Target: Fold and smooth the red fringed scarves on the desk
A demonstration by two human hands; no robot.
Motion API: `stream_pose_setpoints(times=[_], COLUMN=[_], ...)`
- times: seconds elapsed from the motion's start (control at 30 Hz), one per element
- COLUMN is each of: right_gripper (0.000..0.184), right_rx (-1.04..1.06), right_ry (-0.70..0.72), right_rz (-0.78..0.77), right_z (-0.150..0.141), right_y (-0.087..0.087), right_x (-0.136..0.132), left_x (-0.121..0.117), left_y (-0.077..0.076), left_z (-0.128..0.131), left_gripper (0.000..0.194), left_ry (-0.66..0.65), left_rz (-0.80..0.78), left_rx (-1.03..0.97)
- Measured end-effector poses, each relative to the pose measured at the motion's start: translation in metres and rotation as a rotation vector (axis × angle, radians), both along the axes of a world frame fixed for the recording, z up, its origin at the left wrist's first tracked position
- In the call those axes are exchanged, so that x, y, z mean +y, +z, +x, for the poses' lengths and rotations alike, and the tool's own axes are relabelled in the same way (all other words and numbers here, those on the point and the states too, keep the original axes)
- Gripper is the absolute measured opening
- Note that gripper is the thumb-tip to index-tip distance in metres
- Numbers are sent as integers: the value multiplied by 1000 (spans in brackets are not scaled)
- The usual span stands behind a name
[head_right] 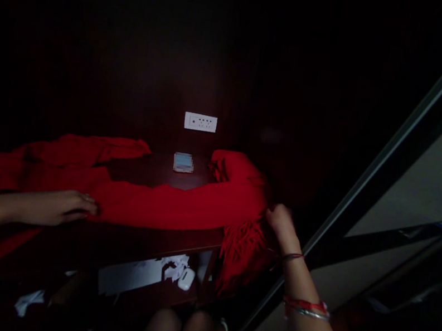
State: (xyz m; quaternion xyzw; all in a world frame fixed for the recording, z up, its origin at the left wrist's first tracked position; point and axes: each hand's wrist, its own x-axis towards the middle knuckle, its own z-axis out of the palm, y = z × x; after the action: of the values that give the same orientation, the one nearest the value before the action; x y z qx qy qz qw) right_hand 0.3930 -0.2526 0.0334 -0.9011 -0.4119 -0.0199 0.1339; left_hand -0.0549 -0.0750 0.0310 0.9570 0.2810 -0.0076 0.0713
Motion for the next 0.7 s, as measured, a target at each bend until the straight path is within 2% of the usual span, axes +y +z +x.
stream_pose_setpoints(times=[0.07, 0.1, 0.17, 0.2, 0.27, 0.3, 0.37, 0.43, 0.5, 0.57, 0.7], right_gripper=[21, 21, 23, 24, 25, 26, 30, 34, 37, 38, 38], right_rx=[-58, -105, -243, -326, -458, -481, -489, -504, -542, -584, -643], right_ry=[-8, -13, -6, 31, 177, 278, 504, 655, 705, 709, 662], right_rz=[-70, -73, -17, 31, 109, 114, 65, -2, -48, -40, 83], right_z=[-7, -12, -27, -36, -54, -61, -69, -65, -53, -39, -20], right_y=[8, 14, 24, 29, 34, 35, 31, 21, 9, -2, -12], right_x=[2, 4, 13, 19, 37, 48, 70, 87, 98, 103, 103], left_x=[6, 9, 14, 15, 16, 15, 15, 17, 20, 23, 27], left_y=[16, 22, 27, 24, 10, 0, -23, -42, -53, -56, -54], left_z=[6, 12, 34, 48, 79, 93, 112, 117, 111, 101, 94], left_gripper=[28, 33, 41, 41, 45, 49, 57, 65, 72, 77, 78], left_ry=[-40, -18, 65, 78, 41, 54, 183, 366, 509, 590, 622], left_rz=[-184, -228, -157, -70, 61, 89, 78, 41, 19, 13, 8], left_rx=[155, 192, 113, 19, -178, -215, -161, -86, -54, -49, -50])
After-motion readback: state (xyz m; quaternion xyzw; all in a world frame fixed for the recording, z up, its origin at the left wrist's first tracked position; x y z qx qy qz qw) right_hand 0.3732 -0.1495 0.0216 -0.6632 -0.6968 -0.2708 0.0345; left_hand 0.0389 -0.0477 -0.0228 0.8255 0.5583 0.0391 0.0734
